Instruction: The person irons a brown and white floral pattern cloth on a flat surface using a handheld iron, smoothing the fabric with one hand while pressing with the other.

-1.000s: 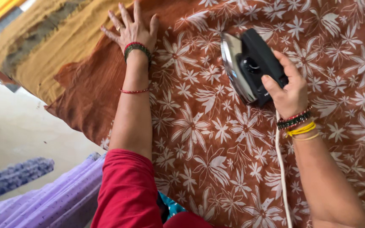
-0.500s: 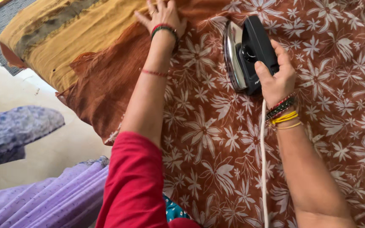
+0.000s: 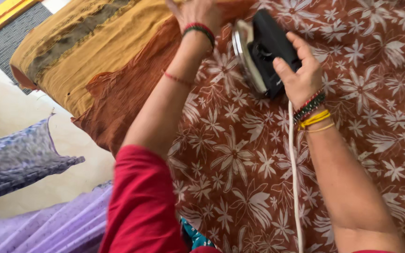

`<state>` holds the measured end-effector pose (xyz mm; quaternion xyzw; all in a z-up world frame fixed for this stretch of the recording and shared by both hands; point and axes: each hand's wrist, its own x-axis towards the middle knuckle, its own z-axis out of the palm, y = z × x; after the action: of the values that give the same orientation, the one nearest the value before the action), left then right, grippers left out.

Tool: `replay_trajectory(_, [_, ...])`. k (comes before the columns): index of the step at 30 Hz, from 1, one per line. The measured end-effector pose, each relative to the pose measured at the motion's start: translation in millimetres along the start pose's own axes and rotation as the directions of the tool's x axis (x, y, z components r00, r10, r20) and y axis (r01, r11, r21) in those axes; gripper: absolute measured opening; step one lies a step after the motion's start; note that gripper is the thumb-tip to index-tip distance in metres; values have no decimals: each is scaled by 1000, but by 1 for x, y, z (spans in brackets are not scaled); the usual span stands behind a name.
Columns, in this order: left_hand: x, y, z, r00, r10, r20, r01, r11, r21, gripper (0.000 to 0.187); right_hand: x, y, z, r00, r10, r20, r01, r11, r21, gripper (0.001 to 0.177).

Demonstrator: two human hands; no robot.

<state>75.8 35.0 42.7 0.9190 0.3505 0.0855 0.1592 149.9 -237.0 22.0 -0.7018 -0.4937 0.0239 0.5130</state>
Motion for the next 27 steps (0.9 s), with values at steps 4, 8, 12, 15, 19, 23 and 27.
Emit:
replay_trajectory(4, [-71,0,14,997,80,18,-82,958,274,77,11,0,21,992,32,-123,-45,994,-99,55])
replay_trajectory(8, [-88,-34,19,975,-42,219,-19,963,269,83,19,0,26,993,-100,57,94,990,103,52])
replay_trajectory(12, [-78,-56,48,999,48,-26,-47,999,27,80,29,1,50,995,-80,-61,87,988,129,54])
replay_trajectory(15, [-66,-70,64,994,40,-100,-50,994,-95,80,31,-7,66,991,-38,-132,49,996,75,54])
replay_trajectory(19, [-54,-90,76,979,96,-181,-152,933,-327,83,34,-21,82,994,-112,-13,113,984,137,54])
replay_trajectory(23, [-74,-94,67,911,141,-387,-275,907,-319,76,21,-52,98,1000,8,-27,-4,992,129,60])
replay_trajectory(27, [-146,-75,44,915,97,-392,-334,727,-600,74,-18,-67,52,985,100,139,-131,964,230,62])
